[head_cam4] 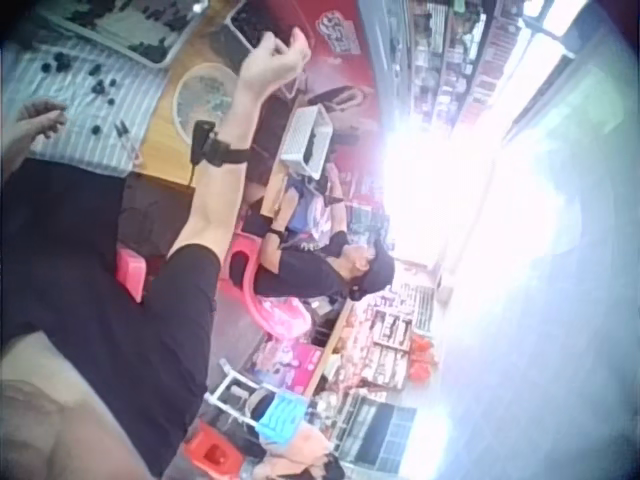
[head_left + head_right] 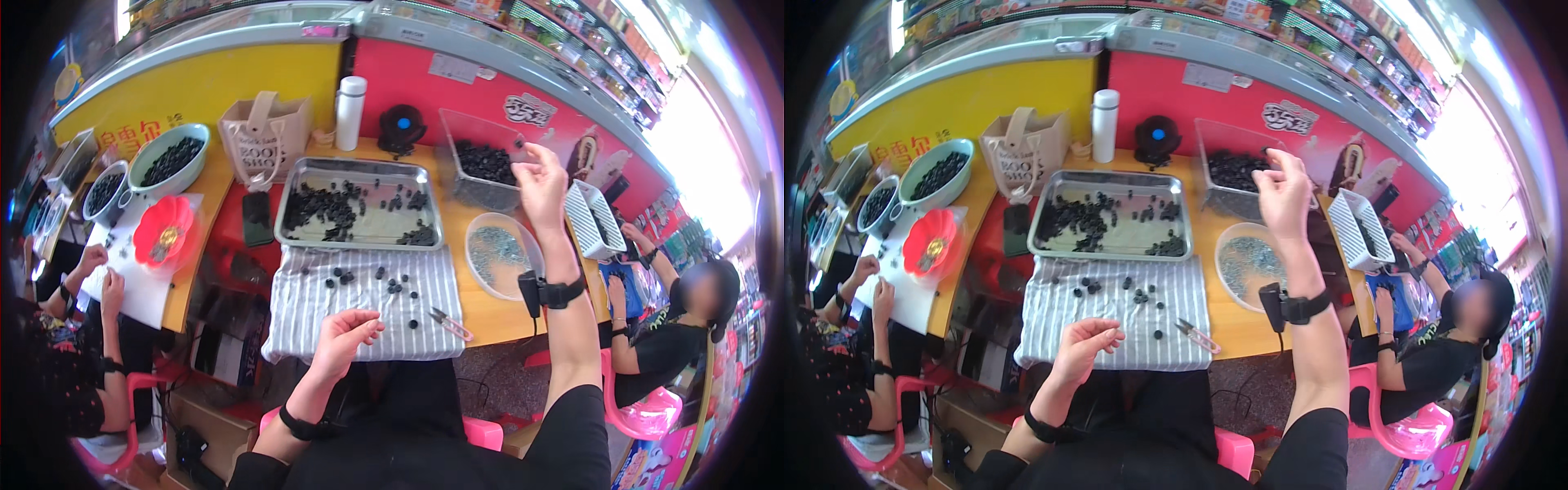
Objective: Sorting small black plastic or rubber components from a tray into containers using tweezers and hands.
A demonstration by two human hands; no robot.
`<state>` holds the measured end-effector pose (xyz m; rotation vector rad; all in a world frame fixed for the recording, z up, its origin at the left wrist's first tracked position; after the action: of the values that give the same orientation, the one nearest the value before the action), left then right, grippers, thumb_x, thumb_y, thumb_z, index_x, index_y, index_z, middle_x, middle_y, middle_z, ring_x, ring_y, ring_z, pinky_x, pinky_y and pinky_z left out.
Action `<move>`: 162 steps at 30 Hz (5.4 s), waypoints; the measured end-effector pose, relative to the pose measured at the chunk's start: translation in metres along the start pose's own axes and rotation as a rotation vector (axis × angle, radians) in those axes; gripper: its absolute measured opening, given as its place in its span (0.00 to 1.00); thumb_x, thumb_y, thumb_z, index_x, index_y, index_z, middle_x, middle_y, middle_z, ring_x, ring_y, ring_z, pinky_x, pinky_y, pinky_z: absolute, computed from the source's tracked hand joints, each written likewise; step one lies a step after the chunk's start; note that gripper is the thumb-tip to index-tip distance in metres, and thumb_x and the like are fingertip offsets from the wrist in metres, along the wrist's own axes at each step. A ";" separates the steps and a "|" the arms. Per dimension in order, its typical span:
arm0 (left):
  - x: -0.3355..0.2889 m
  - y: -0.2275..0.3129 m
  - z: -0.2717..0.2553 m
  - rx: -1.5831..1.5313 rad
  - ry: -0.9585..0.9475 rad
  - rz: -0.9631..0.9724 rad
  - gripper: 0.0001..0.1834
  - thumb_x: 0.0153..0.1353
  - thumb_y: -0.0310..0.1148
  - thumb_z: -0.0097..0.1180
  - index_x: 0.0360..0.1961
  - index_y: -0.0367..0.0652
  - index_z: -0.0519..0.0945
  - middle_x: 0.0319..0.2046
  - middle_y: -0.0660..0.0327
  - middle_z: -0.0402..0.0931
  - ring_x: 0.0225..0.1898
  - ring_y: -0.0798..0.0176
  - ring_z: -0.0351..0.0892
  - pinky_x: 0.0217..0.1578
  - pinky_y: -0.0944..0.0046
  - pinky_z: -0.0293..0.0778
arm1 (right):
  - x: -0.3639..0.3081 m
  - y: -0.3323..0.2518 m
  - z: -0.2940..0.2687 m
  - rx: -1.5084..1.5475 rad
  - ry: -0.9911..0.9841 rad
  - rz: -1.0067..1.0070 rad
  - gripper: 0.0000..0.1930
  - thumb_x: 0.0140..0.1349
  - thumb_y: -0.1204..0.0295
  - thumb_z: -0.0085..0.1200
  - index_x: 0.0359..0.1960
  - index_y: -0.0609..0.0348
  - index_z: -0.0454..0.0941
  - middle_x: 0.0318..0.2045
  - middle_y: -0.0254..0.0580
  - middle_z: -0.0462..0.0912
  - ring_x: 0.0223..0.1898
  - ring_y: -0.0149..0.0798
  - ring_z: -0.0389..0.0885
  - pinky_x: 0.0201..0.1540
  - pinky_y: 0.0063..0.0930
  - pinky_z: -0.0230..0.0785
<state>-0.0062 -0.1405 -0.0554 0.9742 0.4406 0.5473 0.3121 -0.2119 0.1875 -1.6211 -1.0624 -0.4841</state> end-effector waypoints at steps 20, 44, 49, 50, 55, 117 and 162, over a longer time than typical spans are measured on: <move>-0.005 -0.004 -0.022 0.026 0.066 -0.020 0.10 0.63 0.28 0.59 0.42 0.34 0.82 0.33 0.59 0.84 0.32 0.73 0.79 0.33 0.72 0.72 | -0.230 -0.027 0.130 -0.236 -0.702 -0.378 0.07 0.44 0.80 0.56 0.27 0.57 0.76 0.30 0.40 0.75 0.37 0.46 0.74 0.39 0.38 0.69; 0.064 0.042 0.013 1.813 0.122 0.777 0.06 0.41 0.27 0.56 0.23 0.38 0.79 0.32 0.53 0.72 0.46 0.51 0.68 0.46 0.55 0.63 | -0.276 -0.065 0.086 -0.261 -0.651 -0.492 0.06 0.45 0.74 0.51 0.26 0.59 0.74 0.27 0.43 0.72 0.33 0.45 0.73 0.38 0.33 0.70; 0.038 0.044 0.042 1.766 -0.049 0.727 0.04 0.41 0.25 0.55 0.21 0.37 0.77 0.29 0.51 0.72 0.43 0.49 0.68 0.44 0.54 0.63 | -0.281 -0.057 0.080 -0.150 -0.600 -0.411 0.07 0.44 0.76 0.51 0.28 0.61 0.75 0.32 0.44 0.76 0.35 0.46 0.75 0.40 0.34 0.70; 0.036 0.039 0.045 1.763 -0.085 0.683 0.03 0.41 0.24 0.55 0.21 0.37 0.76 0.29 0.51 0.71 0.43 0.49 0.68 0.43 0.53 0.64 | -0.276 -0.052 0.076 -0.060 -0.573 -0.353 0.08 0.43 0.77 0.51 0.29 0.61 0.75 0.34 0.44 0.76 0.36 0.46 0.75 0.41 0.34 0.71; 0.025 0.024 0.023 1.625 0.040 0.749 0.02 0.42 0.24 0.55 0.20 0.39 0.74 0.28 0.54 0.69 0.38 0.48 0.68 0.41 0.53 0.65 | -0.217 0.017 0.012 0.041 -0.331 0.214 0.07 0.50 0.84 0.56 0.32 0.63 0.79 0.29 0.47 0.81 0.30 0.45 0.81 0.34 0.38 0.72; 0.020 -0.008 -0.017 0.193 0.011 0.226 0.09 0.59 0.19 0.61 0.42 0.33 0.82 0.37 0.65 0.78 0.39 0.75 0.76 0.43 0.73 0.72 | -0.275 -0.039 0.083 0.084 -0.373 -0.045 0.09 0.46 0.88 0.59 0.29 0.63 0.80 0.28 0.43 0.81 0.32 0.46 0.79 0.35 0.33 0.70; 0.022 -0.004 -0.027 -0.101 -0.072 0.186 0.10 0.59 0.18 0.58 0.42 0.33 0.83 0.41 0.58 0.79 0.40 0.66 0.80 0.44 0.67 0.76 | -0.276 -0.039 0.079 -0.232 -0.488 -0.143 0.11 0.45 0.79 0.61 0.33 0.56 0.81 0.34 0.32 0.83 0.42 0.39 0.77 0.42 0.37 0.62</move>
<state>-0.0032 -0.1111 -0.0741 0.9402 0.2568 0.6929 0.1206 -0.2461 -0.0272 -1.9328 -1.5376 -0.3184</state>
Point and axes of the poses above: each hand's wrist, its own x-axis towards the middle knuckle, its own z-axis out of the palm, y = z × x, the point moved 5 cm from there along x, towards the middle knuckle
